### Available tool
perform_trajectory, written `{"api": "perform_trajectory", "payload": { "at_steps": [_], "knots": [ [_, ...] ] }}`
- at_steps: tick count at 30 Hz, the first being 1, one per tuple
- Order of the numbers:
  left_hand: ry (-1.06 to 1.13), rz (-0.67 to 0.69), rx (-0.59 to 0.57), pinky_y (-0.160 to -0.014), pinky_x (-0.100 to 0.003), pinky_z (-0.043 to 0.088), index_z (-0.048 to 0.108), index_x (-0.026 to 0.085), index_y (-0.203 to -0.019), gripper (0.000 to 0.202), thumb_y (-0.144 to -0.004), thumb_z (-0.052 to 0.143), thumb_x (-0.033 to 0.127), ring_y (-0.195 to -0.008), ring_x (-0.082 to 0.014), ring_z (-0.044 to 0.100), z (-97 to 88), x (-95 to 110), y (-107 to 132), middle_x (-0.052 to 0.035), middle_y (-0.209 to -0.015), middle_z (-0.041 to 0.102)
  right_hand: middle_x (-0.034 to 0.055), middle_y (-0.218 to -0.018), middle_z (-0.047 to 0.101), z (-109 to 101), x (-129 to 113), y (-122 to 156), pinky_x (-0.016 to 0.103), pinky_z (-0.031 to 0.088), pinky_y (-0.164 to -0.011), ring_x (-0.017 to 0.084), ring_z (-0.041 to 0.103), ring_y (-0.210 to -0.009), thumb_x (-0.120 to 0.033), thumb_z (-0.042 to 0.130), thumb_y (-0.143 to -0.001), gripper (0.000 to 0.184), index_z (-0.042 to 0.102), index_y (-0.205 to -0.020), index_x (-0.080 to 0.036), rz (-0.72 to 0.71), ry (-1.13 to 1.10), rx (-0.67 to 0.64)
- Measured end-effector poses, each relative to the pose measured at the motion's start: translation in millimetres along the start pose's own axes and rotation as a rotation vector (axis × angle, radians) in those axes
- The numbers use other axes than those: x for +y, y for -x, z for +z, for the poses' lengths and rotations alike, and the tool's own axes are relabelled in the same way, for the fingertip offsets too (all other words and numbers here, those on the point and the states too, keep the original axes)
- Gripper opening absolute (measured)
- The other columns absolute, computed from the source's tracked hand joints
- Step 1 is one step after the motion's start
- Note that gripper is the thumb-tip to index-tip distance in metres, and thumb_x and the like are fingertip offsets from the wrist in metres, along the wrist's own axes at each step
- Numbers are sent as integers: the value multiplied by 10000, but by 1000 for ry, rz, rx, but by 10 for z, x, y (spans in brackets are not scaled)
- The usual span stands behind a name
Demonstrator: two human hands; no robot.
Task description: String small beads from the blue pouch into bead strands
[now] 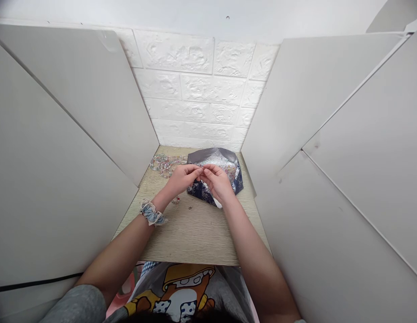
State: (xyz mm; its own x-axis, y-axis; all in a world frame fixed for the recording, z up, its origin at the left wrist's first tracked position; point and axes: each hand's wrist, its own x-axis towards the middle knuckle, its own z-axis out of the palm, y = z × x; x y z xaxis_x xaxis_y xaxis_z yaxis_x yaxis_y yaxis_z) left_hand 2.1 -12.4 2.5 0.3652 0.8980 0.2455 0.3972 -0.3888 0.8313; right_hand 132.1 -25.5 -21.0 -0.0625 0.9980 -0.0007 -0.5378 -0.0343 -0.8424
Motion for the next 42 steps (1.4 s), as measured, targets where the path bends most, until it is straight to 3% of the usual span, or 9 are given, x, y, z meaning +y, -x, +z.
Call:
{"api": "perform_trajectory", "payload": {
  "at_steps": [12,23,32,36,42],
  "knots": [
    [-109,-6,18,-515,-198,331,642,161,-705,316,-758,409,367,-515,-89,469,10,-26,-6,7,-584,603,-27,-683,593,9,36,-15,310,479,-772,101,566,-698,-245,643,-584,153,566,-706,-193,-122,257,118],
    [-133,5,10,-538,-204,349,658,164,-759,307,-758,406,341,-552,-104,515,17,-60,-6,4,-604,626,5,-751,593,-41,92,-6,322,467,-723,138,559,-718,-278,554,-676,113,567,-764,-208,-256,563,105],
    [-30,-94,-48,-472,-202,374,651,162,-782,310,-758,417,363,-396,-69,472,-1,-43,-8,-8,-661,649,21,-761,595,-23,10,54,302,398,-700,161,520,-735,-236,468,-743,145,612,-756,-227,-545,1033,112],
    [81,-123,-105,-449,-196,375,644,144,-779,309,-746,442,376,-388,-59,458,-31,-40,-17,-24,-701,654,16,-751,600,-14,-39,66,296,396,-686,162,525,-743,-239,482,-738,138,620,-731,-238,-574,1027,84],
    [148,-134,-140,-418,-186,348,646,136,-758,316,-730,466,394,-381,-45,423,-68,-53,-22,-23,-698,648,12,-754,618,-41,-52,65,295,405,-642,155,530,-660,-306,564,-684,110,630,-740,-238,-484,902,136]
  ]
}}
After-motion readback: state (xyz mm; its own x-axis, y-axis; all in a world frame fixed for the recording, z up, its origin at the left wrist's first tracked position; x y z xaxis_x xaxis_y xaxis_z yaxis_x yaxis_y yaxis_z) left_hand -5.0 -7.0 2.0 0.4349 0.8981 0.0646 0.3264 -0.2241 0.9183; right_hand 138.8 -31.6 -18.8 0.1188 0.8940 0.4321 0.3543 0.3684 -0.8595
